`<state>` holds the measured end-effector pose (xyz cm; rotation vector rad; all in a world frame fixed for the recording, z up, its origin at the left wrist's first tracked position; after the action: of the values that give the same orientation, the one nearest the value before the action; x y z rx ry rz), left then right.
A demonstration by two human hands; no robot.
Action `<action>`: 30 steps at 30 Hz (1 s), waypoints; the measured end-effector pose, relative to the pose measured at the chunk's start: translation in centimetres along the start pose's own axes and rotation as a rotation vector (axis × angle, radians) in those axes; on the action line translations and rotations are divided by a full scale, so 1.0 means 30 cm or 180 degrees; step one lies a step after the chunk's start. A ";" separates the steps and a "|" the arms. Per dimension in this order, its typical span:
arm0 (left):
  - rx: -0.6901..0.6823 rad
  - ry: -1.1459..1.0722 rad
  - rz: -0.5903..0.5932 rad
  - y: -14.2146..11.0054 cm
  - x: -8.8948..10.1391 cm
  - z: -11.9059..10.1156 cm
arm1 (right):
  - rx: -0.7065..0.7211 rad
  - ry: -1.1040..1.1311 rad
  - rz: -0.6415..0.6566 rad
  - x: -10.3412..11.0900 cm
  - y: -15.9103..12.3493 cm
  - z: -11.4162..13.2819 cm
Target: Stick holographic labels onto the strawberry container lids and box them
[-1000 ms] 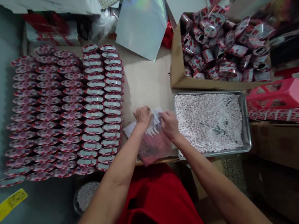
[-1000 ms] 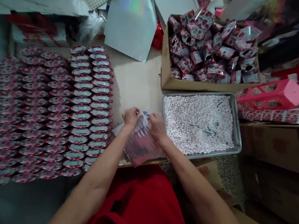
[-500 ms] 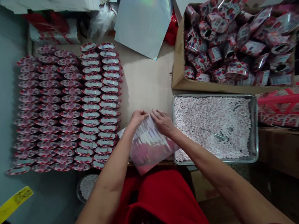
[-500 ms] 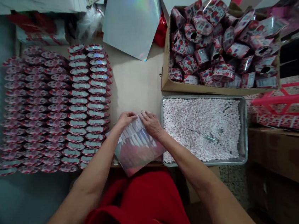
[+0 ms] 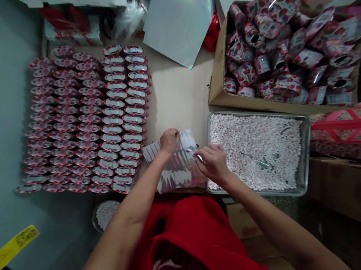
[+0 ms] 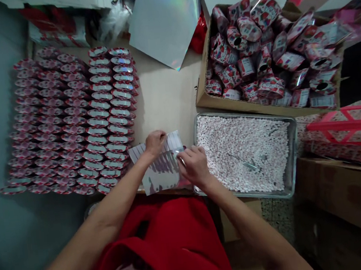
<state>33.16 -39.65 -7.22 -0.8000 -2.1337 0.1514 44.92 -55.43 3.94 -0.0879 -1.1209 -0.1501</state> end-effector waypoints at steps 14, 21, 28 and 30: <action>0.1554 -0.5125 0.0205 -0.506 0.237 0.147 | -0.2767 0.4360 0.0499 -0.097 0.040 0.312; 0.1787 -0.4778 -0.0206 -0.620 0.287 0.285 | -0.2855 0.4109 0.0648 -0.222 -0.048 0.478; 0.1874 -0.4529 -0.0358 -0.795 0.422 0.500 | -0.3318 0.3816 0.0329 -0.379 -0.123 0.702; 0.1903 -0.4206 -0.0596 -0.854 0.479 0.590 | -0.3353 0.3779 0.0167 -0.460 -0.128 0.800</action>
<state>0.91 -48.53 0.35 -0.0493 -3.0267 1.4673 17.04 -54.68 1.87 -0.8467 0.2358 -0.6374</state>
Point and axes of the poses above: each hand's wrist, its own y-axis towards the middle knuckle, its own x-axis out of the back of the hand, z = x × y, the point moved 3 cm from there along y, towards the middle knuckle, and after that the axes turned 3 degrees about -y, right-handed, at the moved point
